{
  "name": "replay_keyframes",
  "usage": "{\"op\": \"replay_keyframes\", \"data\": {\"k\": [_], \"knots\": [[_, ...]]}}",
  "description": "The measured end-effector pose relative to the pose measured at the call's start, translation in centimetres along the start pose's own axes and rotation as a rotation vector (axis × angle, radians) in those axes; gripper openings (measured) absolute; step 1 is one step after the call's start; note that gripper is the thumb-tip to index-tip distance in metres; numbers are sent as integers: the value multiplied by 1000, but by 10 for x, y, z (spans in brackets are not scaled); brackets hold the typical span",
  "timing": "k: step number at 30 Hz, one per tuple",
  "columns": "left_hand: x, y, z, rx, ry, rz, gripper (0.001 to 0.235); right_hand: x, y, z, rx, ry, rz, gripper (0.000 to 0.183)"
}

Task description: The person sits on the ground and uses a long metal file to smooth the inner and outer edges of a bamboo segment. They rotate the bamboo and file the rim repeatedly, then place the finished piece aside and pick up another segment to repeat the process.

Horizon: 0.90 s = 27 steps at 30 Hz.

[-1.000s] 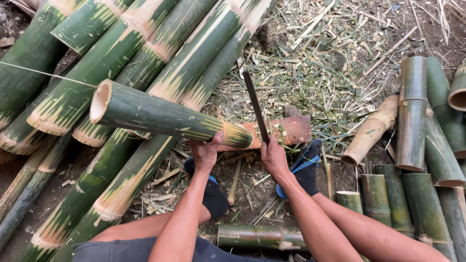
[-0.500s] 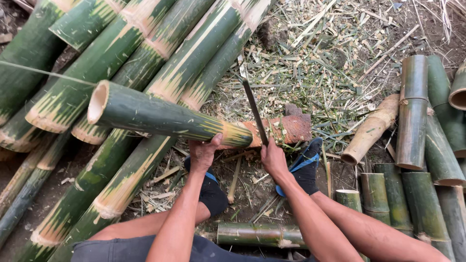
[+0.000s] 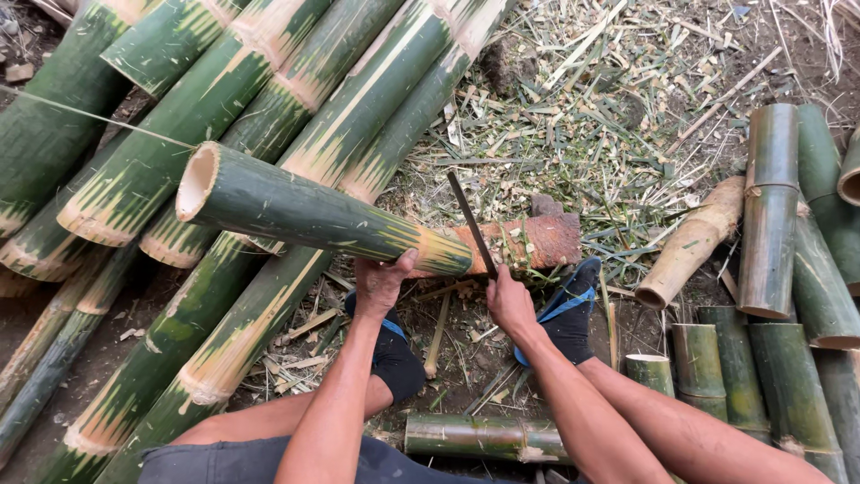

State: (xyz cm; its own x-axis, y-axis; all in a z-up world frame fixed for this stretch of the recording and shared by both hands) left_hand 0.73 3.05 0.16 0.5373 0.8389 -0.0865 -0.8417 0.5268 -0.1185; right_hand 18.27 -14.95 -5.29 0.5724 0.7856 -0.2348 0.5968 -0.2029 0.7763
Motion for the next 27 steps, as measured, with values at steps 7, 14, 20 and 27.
{"op": "replay_keyframes", "data": {"k": [7, 14, 20, 27], "knots": [[3, 9, -2, -112, 156, -122, 48, -12, 22, -20, 214, 23, 109, 21], [0, 16, -9, -61, 193, -163, 63, -2, -7, 9, 69, -9, -11, 23], [-1, 38, -26, -53, 234, -142, 60, -10, 16, -1, 115, 6, 101, 21], [-5, 47, -39, -125, 294, -115, 66, -17, 13, -5, 119, 110, 190, 20]]}}
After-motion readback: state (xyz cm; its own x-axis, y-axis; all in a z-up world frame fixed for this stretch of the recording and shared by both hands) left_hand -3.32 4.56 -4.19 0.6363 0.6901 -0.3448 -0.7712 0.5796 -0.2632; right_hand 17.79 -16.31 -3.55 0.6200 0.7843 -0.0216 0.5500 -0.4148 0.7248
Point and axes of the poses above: each hand's wrist, its own x-axis towards the middle knuckle, its own y-axis out of the back of the hand, z = x × y, the point moved 3 cm from there along x, towards the middle knuckle, and after that the axes turned 7 degrees about y, right-handed, at the moved point
